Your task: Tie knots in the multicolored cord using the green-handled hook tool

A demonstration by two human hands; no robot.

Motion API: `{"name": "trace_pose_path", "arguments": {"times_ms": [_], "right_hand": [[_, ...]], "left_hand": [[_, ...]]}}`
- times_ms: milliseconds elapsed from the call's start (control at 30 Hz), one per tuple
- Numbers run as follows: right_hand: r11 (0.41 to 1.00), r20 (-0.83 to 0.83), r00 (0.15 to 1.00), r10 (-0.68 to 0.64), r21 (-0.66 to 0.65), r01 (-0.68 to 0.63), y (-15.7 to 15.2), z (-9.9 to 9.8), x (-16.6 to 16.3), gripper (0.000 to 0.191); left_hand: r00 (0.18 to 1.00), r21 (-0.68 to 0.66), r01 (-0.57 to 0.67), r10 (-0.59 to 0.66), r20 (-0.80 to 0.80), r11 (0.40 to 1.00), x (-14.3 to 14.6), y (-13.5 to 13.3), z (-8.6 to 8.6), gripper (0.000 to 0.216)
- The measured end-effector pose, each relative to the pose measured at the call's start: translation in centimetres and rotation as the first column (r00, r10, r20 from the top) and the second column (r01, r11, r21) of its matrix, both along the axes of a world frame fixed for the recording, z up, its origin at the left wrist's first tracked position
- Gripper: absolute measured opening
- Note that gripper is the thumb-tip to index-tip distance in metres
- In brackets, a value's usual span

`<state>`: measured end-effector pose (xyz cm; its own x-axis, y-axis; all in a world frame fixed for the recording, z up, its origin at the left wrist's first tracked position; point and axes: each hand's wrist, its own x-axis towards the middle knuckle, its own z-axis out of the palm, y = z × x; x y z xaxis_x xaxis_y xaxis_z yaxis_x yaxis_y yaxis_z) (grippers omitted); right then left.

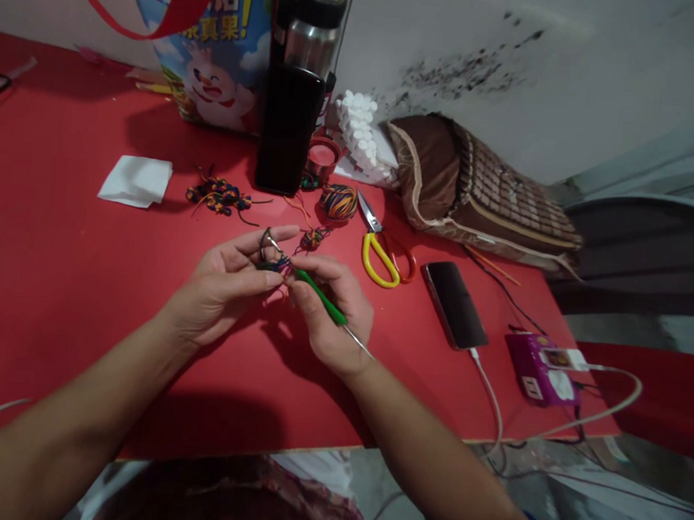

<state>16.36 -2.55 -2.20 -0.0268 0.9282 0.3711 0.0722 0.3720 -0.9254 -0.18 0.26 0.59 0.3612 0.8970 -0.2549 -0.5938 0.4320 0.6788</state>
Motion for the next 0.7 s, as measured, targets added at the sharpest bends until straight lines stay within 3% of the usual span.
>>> {"name": "trace_pose_path", "arguments": {"times_ms": [300,500,700], "right_hand": [[0.999,-0.077,0.997,0.009,-0.05,-0.013,0.1,0.0,0.0,0.018],[0.994,-0.091,0.995,0.048,-0.093,-0.057,-0.1,0.0,0.1,0.029],[0.963,-0.391,0.912,0.121,-0.175,-0.203,1.3,-0.5,0.2,0.019]], "left_hand": [[1.0,0.0,-0.009,0.009,0.018,1.0,0.1,0.2,-0.2,0.053],[1.0,-0.014,-0.014,0.014,0.015,1.0,0.0,0.2,-0.3,0.052],[0.998,0.024,-0.04,0.041,-0.041,0.999,-0.2,0.2,-0.3,0.05]]}}
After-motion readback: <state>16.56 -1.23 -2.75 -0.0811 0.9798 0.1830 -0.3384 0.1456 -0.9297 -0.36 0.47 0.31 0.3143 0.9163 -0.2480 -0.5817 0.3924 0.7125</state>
